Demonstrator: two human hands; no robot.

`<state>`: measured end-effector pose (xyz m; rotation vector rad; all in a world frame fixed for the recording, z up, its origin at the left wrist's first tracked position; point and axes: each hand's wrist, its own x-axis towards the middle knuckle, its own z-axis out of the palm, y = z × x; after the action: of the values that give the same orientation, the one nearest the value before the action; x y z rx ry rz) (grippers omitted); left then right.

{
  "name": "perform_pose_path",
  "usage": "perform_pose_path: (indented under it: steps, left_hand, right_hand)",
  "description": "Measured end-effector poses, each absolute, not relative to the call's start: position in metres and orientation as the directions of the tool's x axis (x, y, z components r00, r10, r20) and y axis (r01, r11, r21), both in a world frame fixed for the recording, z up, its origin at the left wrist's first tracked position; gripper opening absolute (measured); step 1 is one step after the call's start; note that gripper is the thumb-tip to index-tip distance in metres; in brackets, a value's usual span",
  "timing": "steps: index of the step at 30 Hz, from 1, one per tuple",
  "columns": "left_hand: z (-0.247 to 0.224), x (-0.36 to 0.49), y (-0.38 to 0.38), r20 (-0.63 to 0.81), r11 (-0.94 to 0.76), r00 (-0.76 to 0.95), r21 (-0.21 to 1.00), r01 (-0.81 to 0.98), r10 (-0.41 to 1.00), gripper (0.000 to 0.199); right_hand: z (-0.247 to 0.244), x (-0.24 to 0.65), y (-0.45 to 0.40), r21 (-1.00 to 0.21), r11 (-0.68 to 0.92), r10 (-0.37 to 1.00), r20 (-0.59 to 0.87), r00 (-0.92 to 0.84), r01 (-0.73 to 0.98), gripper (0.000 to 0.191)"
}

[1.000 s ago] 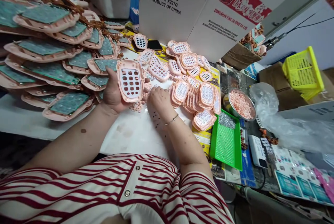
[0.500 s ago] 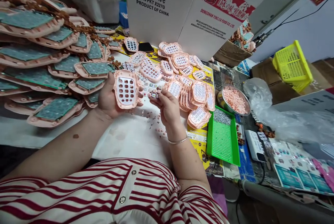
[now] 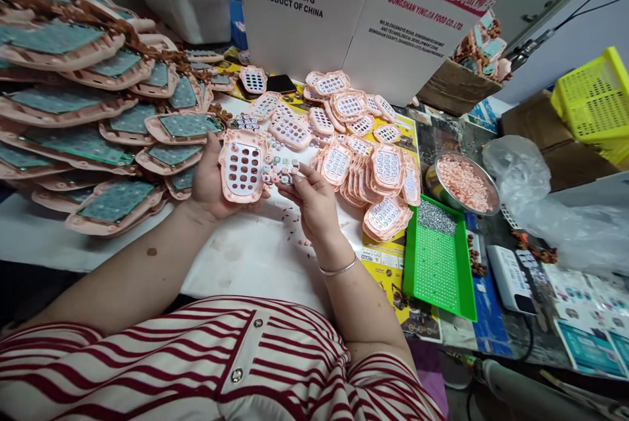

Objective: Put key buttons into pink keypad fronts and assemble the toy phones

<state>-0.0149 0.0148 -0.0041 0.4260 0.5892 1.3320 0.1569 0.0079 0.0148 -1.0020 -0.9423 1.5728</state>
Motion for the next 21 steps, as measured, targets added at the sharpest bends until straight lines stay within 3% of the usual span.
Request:
perform_pose_path:
  steps: [3, 6, 8, 11, 14, 19, 21]
  left_hand:
    - [-0.002, -0.016, 0.014, -0.132, 0.166, 0.107, 0.613, -0.772, 0.985, 0.067]
    - [-0.002, -0.015, 0.012, -0.119, 0.164, 0.114, 0.626, -0.763, 0.986, 0.070]
    - [-0.005, -0.013, 0.010, -0.096, 0.169, 0.140, 0.631, -0.757, 0.985, 0.068]
    - [-0.011, -0.008, 0.006, -0.046, 0.182, 0.201, 0.651, -0.736, 0.979, 0.069]
    - [-0.016, -0.002, 0.001, -0.023, 0.216, 0.270, 0.671, -0.710, 0.962, 0.071]
    - [-0.020, 0.004, -0.001, -0.057, 0.322, 0.375, 0.642, -0.696, 0.925, 0.072]
    - [-0.019, 0.002, 0.001, -0.058, 0.313, 0.356, 0.621, -0.719, 0.933, 0.070]
  right_hand:
    - [0.019, 0.164, 0.010, -0.985, -0.010, 1.000, -0.005, -0.026, -0.174, 0.025]
    - [0.022, 0.169, 0.007, -0.968, 0.233, 0.970, 0.238, 0.045, 0.094, 0.018]
    - [0.022, 0.169, 0.003, -0.871, 0.387, 0.911, 0.411, 0.019, 0.301, 0.016]
    - [0.021, 0.164, -0.004, -0.593, 0.555, 0.790, 0.596, -0.146, 0.583, 0.009]
    - [0.019, 0.156, -0.009, -0.404, 0.584, 0.749, 0.603, -0.276, 0.704, 0.015]
    - [0.017, 0.148, -0.013, -0.531, 0.594, 0.795, 0.503, -0.338, 0.604, 0.036]
    - [0.016, 0.149, -0.013, -0.527, 0.647, 0.761, 0.500, -0.414, 0.551, 0.035]
